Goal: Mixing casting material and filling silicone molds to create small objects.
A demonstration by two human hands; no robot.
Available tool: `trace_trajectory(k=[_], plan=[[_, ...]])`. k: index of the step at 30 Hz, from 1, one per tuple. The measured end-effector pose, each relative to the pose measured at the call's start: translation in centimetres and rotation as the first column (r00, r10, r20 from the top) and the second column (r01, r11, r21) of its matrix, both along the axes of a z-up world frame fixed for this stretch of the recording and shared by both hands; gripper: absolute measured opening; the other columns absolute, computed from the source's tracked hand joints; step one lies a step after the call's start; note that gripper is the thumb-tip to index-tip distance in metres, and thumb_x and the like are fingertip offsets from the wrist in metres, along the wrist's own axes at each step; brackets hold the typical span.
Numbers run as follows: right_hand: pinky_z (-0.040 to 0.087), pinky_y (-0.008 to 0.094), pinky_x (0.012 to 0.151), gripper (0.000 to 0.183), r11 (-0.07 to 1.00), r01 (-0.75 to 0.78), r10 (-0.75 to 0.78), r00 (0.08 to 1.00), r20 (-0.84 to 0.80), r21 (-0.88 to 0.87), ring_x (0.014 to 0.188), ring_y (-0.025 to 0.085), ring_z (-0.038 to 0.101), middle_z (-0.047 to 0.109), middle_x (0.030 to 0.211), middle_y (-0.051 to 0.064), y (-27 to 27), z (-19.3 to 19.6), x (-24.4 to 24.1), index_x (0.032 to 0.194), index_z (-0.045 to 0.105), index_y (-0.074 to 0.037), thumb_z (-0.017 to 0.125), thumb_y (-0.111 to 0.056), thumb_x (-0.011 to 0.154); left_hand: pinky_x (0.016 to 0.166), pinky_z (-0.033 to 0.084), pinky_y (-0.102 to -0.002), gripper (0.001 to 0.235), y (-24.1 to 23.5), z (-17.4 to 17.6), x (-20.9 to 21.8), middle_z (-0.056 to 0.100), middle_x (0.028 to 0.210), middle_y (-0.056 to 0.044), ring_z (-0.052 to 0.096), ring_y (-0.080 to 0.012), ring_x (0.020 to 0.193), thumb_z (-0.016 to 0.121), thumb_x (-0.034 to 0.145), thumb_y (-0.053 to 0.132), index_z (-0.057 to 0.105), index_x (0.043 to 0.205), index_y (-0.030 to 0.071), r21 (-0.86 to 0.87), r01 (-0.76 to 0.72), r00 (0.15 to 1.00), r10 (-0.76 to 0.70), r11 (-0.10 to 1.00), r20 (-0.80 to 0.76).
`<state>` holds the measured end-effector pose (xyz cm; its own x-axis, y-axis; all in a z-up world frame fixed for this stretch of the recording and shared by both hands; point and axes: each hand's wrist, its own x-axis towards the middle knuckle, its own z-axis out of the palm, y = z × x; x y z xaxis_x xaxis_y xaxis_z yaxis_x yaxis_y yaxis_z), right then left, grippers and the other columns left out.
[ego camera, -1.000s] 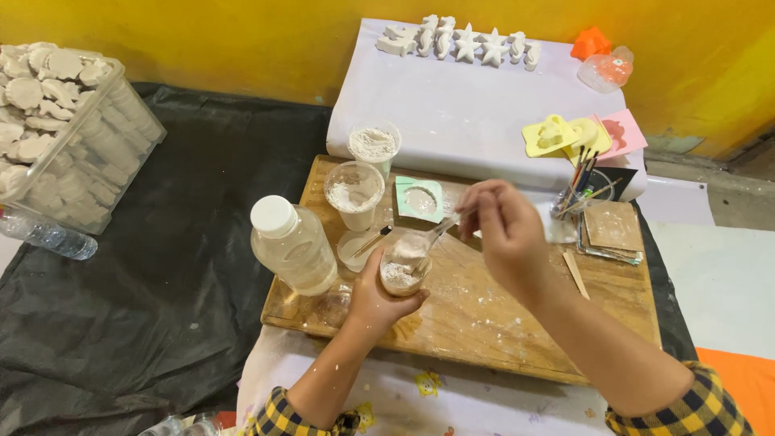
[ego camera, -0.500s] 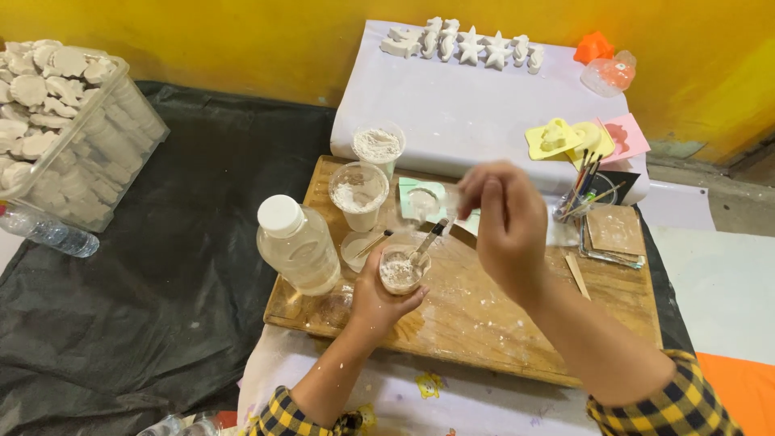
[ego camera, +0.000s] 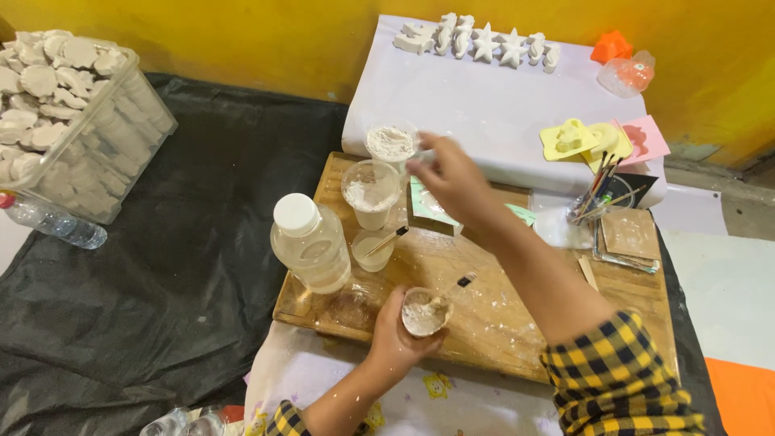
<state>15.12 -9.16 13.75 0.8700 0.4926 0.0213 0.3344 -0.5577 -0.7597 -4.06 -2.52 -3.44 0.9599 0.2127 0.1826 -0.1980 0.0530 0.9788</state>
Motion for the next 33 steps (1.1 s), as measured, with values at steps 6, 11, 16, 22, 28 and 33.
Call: trace_trajectory(k=[6, 11, 16, 22, 28, 33], plan=[[0.038, 0.03, 0.075, 0.107, 0.983, -0.16, 0.17, 0.977, -0.127, 0.086, 0.085, 0.014, 0.047, 0.061, 0.12, 0.0, -11.1, -3.3, -3.9, 0.147, 0.054, -0.014, 0.018, -0.087, 0.077, 0.087, 0.053, -0.03, 0.068, -0.4, 0.0, 0.6, 0.07, 0.11, -0.005, 0.067, -0.0185, 0.1, 0.09, 0.066, 0.018, 0.056, 0.125, 0.011, 0.019, 0.073, 0.983, -0.069, 0.997, -0.171], [0.052, 0.035, 0.095, 0.059, 0.941, -0.014, 0.104, 0.962, -0.253, 0.337, 0.103, 0.018, 0.057, 0.061, 0.107, 0.008, -15.4, -9.0, -10.2, 0.129, 0.064, 0.001, 0.074, -0.037, 0.084, 0.095, 0.052, -0.052, 0.072, -2.9, -1.7, 2.3, 0.066, 0.108, -0.023, 0.066, -0.0441, 0.107, 0.086, 0.058, 0.016, 0.058, 0.123, 0.004, 0.261, 0.033, 0.999, -0.033, 0.965, -0.005], [0.063, 0.029, 0.072, 0.013, 0.912, 0.132, -0.102, 0.99, -0.098, 0.388, 0.084, 0.016, 0.064, 0.062, 0.091, 0.008, -15.8, -11.7, -12.8, 0.101, 0.076, -0.002, 0.075, -0.011, 0.091, 0.087, 0.051, -0.047, 0.056, -5.0, -2.4, 2.6, 0.067, 0.103, -0.012, 0.068, -0.0349, 0.101, 0.077, 0.064, 0.023, 0.061, 0.117, 0.011, 0.461, -0.063, 0.992, 0.006, 0.885, 0.124], [0.059, 0.024, 0.073, 0.006, 0.954, 0.035, -0.106, 0.968, 0.226, 0.298, 0.08, 0.016, 0.07, 0.067, 0.09, 0.004, -15.4, -12.0, -13.9, 0.095, 0.077, -0.01, 0.071, -0.012, 0.095, 0.101, 0.032, -0.057, 0.062, -4.8, -0.3, 1.7, 0.062, 0.117, -0.007, 0.053, -0.03, 0.121, 0.07, 0.064, 0.01, 0.055, 0.124, 0.013, 0.732, 0.053, 0.993, 0.042, 0.679, -0.112], [0.06, 0.035, 0.076, 0.007, 0.973, -0.045, -0.03, 0.949, 0.313, 0.227, 0.085, 0.029, 0.073, 0.068, 0.091, 0.008, -14.8, -12.8, -13.7, 0.096, 0.073, -0.012, 0.067, -0.017, 0.098, 0.098, 0.031, -0.052, 0.081, -2.8, -2.1, 1.1, 0.052, 0.115, -0.006, 0.046, -0.0315, 0.118, 0.082, 0.053, 0.043, 0.055, 0.124, 0.015, 0.773, 0.128, 0.976, 0.058, 0.621, -0.209], [0.059, 0.038, 0.077, 0.007, 0.982, -0.03, -0.049, 0.914, 0.403, 0.188, 0.086, 0.03, 0.073, 0.068, 0.09, 0.007, -14.0, -13.0, -13.7, 0.094, 0.07, -0.012, 0.067, -0.016, 0.099, 0.101, 0.022, -0.052, 0.083, -1.1, -1.6, 0.6, 0.056, 0.121, 0.0, 0.045, -0.027, 0.125, 0.082, 0.056, 0.031, 0.052, 0.132, 0.02, 0.768, 0.219, 0.965, -0.018, 0.602, -0.261]])
